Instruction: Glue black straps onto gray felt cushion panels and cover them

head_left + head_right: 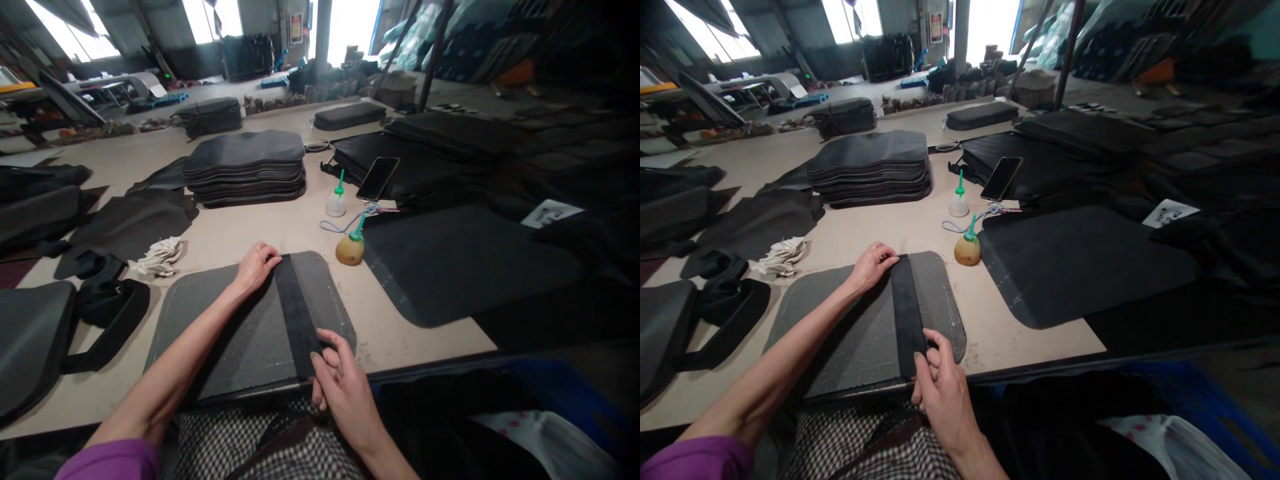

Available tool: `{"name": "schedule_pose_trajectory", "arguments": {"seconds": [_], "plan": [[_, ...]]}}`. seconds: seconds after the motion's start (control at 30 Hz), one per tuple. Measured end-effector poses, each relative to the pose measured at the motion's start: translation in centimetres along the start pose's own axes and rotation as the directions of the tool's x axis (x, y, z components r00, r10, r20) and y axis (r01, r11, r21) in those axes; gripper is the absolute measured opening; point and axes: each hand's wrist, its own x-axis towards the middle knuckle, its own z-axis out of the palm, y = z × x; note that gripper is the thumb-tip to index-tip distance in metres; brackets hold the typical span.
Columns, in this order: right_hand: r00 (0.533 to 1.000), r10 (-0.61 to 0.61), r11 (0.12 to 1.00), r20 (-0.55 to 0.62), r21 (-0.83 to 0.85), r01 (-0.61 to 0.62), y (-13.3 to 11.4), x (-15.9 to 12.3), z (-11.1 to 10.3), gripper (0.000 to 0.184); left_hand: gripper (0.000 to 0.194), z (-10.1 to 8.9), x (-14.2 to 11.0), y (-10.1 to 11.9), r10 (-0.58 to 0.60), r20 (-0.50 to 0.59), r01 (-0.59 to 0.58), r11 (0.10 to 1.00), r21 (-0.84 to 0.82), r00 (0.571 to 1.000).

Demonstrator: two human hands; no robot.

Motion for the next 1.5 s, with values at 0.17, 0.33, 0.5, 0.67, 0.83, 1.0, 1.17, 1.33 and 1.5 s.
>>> {"name": "schedule_pose_trajectory", "arguments": {"seconds": [0.17, 0.33, 0.5, 0.67, 0.83, 1.0, 1.17, 1.33, 1.5], "plan": [[1.000, -0.015, 0.998, 0.013, -0.060, 0.016, -0.2, 1.1, 0.2, 0.041, 0.009, 1.0, 0.8, -0.2, 0.028, 0.016, -0.030, 0.980, 0.196, 0.999], [1.000, 0.001, 0.997, 0.016, -0.077, 0.001, 0.0, 1.3, 0.2, 0.040, 0.009, 1.2, 1.2, -0.7, 0.059, 0.035, -0.066, 0.964, 0.256, 0.998], [1.000, -0.002, 0.995, 0.016, -0.104, 0.004, 0.0, 1.2, 0.1, 0.035, 0.009, 1.2, 1.0, -0.5, 0.095, 0.034, -0.101, 0.953, 0.286, 0.995], [0.999, -0.047, 0.978, 0.010, -0.204, 0.048, 0.2, 1.2, 0.0, 0.030, 0.018, 1.6, 0.3, -0.1, 0.104, 0.066, -0.120, 0.939, 0.322, 0.992], [0.997, -0.077, 0.962, 0.013, -0.262, 0.078, 0.2, 1.1, 0.2, 0.027, 0.033, 1.5, -0.6, 0.3, 0.083, 0.094, -0.113, 0.920, 0.374, 0.992], [0.995, -0.094, 0.947, 0.015, -0.307, 0.094, 0.2, 0.9, 0.4, 0.027, 0.034, 1.0, -1.7, 0.7, 0.064, 0.091, -0.094, 0.924, 0.370, 0.994], [0.996, -0.088, 0.934, 0.024, -0.345, 0.091, 0.2, 0.8, 0.5, 0.028, 0.034, 0.9, -2.7, 1.4, 0.054, 0.098, -0.089, 0.912, 0.400, 0.994], [0.994, -0.112, 0.919, 0.010, -0.380, 0.107, 0.2, 0.9, 0.7, 0.026, 0.037, 1.1, -3.6, 1.7, 0.082, 0.101, -0.114, 0.923, 0.369, 0.992], [0.991, -0.133, 0.896, 0.010, -0.427, 0.125, 0.4, 1.0, 0.7, 0.026, 0.036, 1.5, -3.8, 1.5, 0.079, 0.086, -0.104, 0.927, 0.359, 0.993]]}}
